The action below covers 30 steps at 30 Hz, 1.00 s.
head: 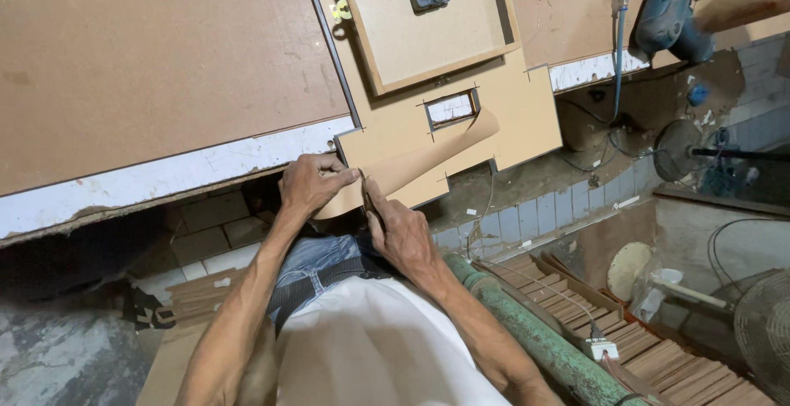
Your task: The person cuts strips of brown paper tape from a roll with a utility knife and presses each strip along the edge of a wooden frame lying on the workbench, discarding trimmed scraps into a cardboard box beside the bench.
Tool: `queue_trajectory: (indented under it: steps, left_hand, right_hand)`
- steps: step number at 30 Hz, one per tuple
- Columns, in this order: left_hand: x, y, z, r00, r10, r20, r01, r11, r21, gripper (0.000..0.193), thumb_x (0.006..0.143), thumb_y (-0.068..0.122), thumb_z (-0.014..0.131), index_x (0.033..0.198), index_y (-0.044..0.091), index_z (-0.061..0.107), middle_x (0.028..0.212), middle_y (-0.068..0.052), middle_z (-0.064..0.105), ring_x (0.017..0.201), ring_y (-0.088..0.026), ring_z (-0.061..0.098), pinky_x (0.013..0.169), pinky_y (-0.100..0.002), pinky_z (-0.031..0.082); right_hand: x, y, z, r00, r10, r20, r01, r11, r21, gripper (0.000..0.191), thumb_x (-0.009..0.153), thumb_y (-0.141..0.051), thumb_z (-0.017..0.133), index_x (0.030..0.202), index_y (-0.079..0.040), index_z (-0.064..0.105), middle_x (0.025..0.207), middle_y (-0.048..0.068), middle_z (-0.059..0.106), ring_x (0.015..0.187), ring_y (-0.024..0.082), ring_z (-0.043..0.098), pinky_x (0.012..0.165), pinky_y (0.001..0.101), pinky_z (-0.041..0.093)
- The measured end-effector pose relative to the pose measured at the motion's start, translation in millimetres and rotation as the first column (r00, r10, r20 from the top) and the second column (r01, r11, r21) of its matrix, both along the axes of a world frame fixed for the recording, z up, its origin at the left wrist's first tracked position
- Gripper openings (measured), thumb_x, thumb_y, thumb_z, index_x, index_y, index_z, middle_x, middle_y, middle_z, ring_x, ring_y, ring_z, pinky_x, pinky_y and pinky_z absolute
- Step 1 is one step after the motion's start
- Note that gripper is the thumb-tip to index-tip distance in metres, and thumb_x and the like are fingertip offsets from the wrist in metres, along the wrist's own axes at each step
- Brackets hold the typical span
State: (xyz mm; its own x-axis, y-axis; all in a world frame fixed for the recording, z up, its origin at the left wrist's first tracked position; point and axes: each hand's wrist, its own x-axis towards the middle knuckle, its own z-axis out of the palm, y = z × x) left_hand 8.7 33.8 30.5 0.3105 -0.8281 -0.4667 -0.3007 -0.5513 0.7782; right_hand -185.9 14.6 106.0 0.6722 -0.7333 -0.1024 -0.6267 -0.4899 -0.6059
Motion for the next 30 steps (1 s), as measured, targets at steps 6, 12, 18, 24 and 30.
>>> queue_trajectory:
  steps: [6, 12, 18, 24, 30]
  left_hand:
    - [-1, 0, -4, 1.000, 0.002, -0.001, -0.002, 1.000, 0.019, 0.035, 0.072, 0.050, 0.082, 0.081, 0.017, 0.083, 0.068, -0.004, 0.075, 0.063, -0.022, 0.070, 0.064, -0.038, 0.054]
    - [1, 0, -4, 0.999, -0.029, 0.025, 0.029, 1.000, -0.003, 0.037, 0.073, 0.053, 0.081, 0.082, 0.017, 0.082, 0.071, -0.006, 0.075, 0.065, -0.024, 0.071, 0.065, -0.040, 0.054]
    - [3, 0, -2, 0.999, -0.019, 0.036, 0.020, 1.000, -0.012, 0.037, 0.073, 0.052, 0.081, 0.084, 0.017, 0.083, 0.073, -0.008, 0.076, 0.067, -0.025, 0.070, 0.066, -0.041, 0.054]
    - [34, 50, 4, 0.919, 0.242, -0.312, -0.307, 0.934, -0.181, 0.030, 0.080, 0.035, 0.083, 0.081, 0.004, 0.080, 0.072, -0.008, 0.077, 0.064, -0.014, 0.067, 0.063, -0.032, 0.055]
    - [65, 102, 23, 0.880, 0.404, -0.250, -0.446, 0.884, -0.139, 0.029, 0.079, 0.032, 0.083, 0.084, 0.004, 0.080, 0.067, -0.005, 0.074, 0.060, -0.013, 0.065, 0.056, -0.031, 0.052]
  right_hand:
    - [-25, 0, 43, 0.993, 0.071, -0.093, -0.058, 0.988, 0.140, 0.069, 0.086, -0.005, 0.067, 0.152, -0.012, 0.048, 0.081, 0.021, 0.069, 0.068, 0.038, 0.068, 0.066, 0.0481, 0.056]
    - [-41, -63, 49, 0.977, 0.003, -0.215, 0.014, 0.997, 0.077, 0.084, 0.076, -0.019, 0.072, 0.153, -0.007, 0.041, 0.063, 0.018, 0.067, 0.052, 0.035, 0.065, 0.057, 0.0474, 0.055]
    - [-38, -120, 24, 0.872, 0.093, -0.481, -0.135, 0.990, -0.052, 0.030, 0.077, -0.028, 0.079, 0.096, -0.006, 0.072, 0.066, 0.018, 0.067, 0.064, 0.037, 0.067, 0.063, 0.0484, 0.054]
    - [7, -135, 125, 0.992, -0.090, -0.084, 0.064, 0.959, -0.275, 0.028, 0.079, -0.018, 0.076, 0.103, -0.004, 0.072, 0.061, 0.014, 0.062, 0.054, 0.024, 0.066, 0.055, 0.0379, 0.053]
    - [224, -118, 216, 0.717, 0.455, 0.528, -0.182, 0.853, -0.489, 0.014, 0.092, -0.014, 0.079, 0.097, -0.005, 0.070, 0.073, 0.005, 0.066, 0.061, 0.014, 0.063, 0.056, 0.0292, 0.049]
